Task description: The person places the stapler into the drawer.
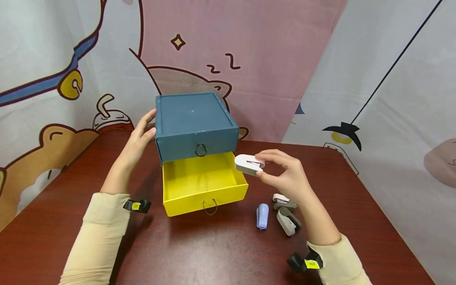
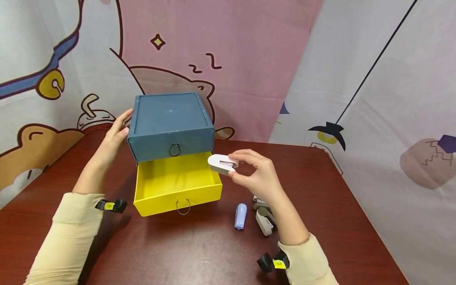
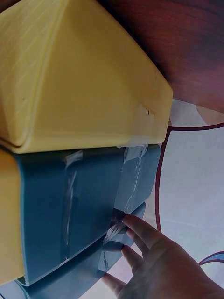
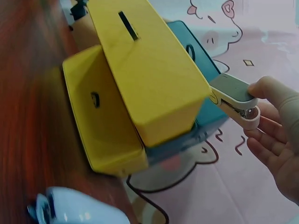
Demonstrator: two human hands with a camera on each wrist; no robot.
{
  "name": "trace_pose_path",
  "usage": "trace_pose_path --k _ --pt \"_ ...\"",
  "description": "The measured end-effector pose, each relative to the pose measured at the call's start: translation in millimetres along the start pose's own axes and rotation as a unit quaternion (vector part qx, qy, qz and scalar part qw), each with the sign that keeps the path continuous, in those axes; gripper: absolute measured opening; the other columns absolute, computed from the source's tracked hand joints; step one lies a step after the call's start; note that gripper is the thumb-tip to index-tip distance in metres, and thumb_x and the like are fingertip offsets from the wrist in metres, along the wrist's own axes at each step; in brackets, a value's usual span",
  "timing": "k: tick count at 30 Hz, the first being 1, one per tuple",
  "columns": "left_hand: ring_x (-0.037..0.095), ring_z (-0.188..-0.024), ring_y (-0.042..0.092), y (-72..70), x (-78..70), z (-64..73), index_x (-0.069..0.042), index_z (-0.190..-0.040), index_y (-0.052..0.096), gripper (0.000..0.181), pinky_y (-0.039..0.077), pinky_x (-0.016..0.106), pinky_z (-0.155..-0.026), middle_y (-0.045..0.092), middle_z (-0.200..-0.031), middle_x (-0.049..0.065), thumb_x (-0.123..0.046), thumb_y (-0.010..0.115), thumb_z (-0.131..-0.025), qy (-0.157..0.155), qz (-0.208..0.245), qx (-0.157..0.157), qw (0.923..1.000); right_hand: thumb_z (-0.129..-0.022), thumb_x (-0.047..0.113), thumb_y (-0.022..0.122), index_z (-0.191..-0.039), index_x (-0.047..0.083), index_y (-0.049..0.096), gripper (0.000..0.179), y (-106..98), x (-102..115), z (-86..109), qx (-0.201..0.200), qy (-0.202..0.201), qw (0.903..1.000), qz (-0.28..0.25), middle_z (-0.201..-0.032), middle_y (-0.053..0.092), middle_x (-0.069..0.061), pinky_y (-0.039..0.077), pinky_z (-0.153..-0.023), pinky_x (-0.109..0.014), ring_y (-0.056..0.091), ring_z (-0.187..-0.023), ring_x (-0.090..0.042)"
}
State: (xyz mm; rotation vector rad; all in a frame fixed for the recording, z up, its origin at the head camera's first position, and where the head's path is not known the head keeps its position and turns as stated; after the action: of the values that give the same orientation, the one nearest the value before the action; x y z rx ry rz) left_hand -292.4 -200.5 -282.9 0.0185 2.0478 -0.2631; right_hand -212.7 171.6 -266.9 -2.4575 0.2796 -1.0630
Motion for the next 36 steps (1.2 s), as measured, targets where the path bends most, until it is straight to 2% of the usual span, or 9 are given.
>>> trace_pose_path --k 6,10,14,21,24,31,36 --pt "0.032 -0.136 0.026 -0.1 -0.3 0.2 -0.017 -0.154 0.021 0.06 0.027 0.046 -0.105 0.02 -0.155 0.007 -0.027 0.041 -0.097 -0.001 -0.002 0.001 1.0 -0.074 -0.007 0.077 -0.109 0.003 0.071 0.037 22 9 -8.1 0.016 0.0 0.9993 -0.035 -0.11 0.065 -0.004 0.045 -0.083 -0.032 0.058 -0.097 -0.02" --pt "0.032 -0.136 0.026 0.7 -1.4 -0.1 -0.017 -0.154 0.021 0.06 0.027 0.046 -0.105 0.02 -0.155 0.007 -0.026 0.041 -0.097 0.0 -0.001 0.002 1.0 -0.075 -0.01 0.074 -0.107 -0.003 0.07 0.033 34 27 -13.6 0.029 0.005 0.9991 -0.031 -0.108 0.065 -0.01 0.047 -0.082 -0.035 0.058 -0.096 -0.021" --pt "0.032 -0.136 0.026 0.7 -1.6 0.0 -0.017 -0.154 0.022 0.06 0.026 0.047 -0.105 0.02 -0.155 0.006 -0.026 0.041 -0.097 -0.001 -0.006 0.001 1.0 -0.076 -0.01 0.073 -0.105 -0.008 0.068 0.03 44 37 -18.4 0.048 0.005 0.9985 -0.027 -0.107 0.064 -0.016 0.047 -0.083 -0.033 0.058 -0.097 -0.024" --pt "0.032 -0.136 0.026 -0.2 -0.5 0.0 -0.017 -0.154 0.022 0.06 0.027 0.046 -0.105 0.021 -0.155 0.007 -0.026 0.041 -0.097 -0.001 -0.008 -0.001 1.0 -0.078 0.002 0.078 -0.111 0.003 0.071 0.034 63 0 -22.1 0.075 0.016 0.9961 -0.043 -0.11 0.066 -0.004 0.046 -0.084 -0.039 0.057 -0.1 -0.017" --pt "0.032 -0.136 0.026 -0.3 0.0 0.0 -0.017 -0.154 0.022 0.06 0.027 0.046 -0.105 0.021 -0.155 0.007 -0.026 0.041 -0.098 0.0 -0.008 -0.001 1.0 -0.079 0.01 0.079 -0.112 0.008 0.072 0.034 67 -8 -22.2 0.089 0.025 0.9951 -0.036 -0.11 0.065 0.002 0.046 -0.086 -0.039 0.056 -0.101 -0.014" --pt "0.031 -0.136 0.026 -1.0 0.4 -0.2 -0.018 -0.154 0.022 0.06 0.025 0.049 -0.106 0.02 -0.155 0.007 -0.026 0.041 -0.097 0.0 -0.004 0.0 1.0 -0.078 0.015 0.08 -0.112 0.012 0.072 0.035 68 -9 -22.9 0.114 0.054 0.992 -0.003 -0.111 0.065 0.004 0.044 -0.083 -0.042 0.056 -0.101 -0.014" --pt "0.032 -0.136 0.025 -0.5 1.0 -0.7 -0.018 -0.154 0.021 0.06 0.026 0.048 -0.106 0.02 -0.155 0.007 -0.026 0.041 -0.097 0.001 -0.002 0.002 1.0 -0.078 0.014 0.08 -0.113 0.008 0.072 0.037 68 -7 -23.6 0.137 0.073 0.9878 0.012 -0.113 0.065 0.001 0.043 -0.089 -0.045 0.056 -0.105 -0.017"
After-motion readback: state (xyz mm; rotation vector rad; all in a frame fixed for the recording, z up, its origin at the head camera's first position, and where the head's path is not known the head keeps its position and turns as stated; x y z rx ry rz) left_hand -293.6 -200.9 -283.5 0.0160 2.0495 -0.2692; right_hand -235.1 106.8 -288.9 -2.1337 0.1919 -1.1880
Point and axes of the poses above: each hand's wrist, its own z-axis away from the middle knuckle, its own y-axis out of the palm, x = y × z, the point moved 5 cm from there along -z, towards the middle knuckle
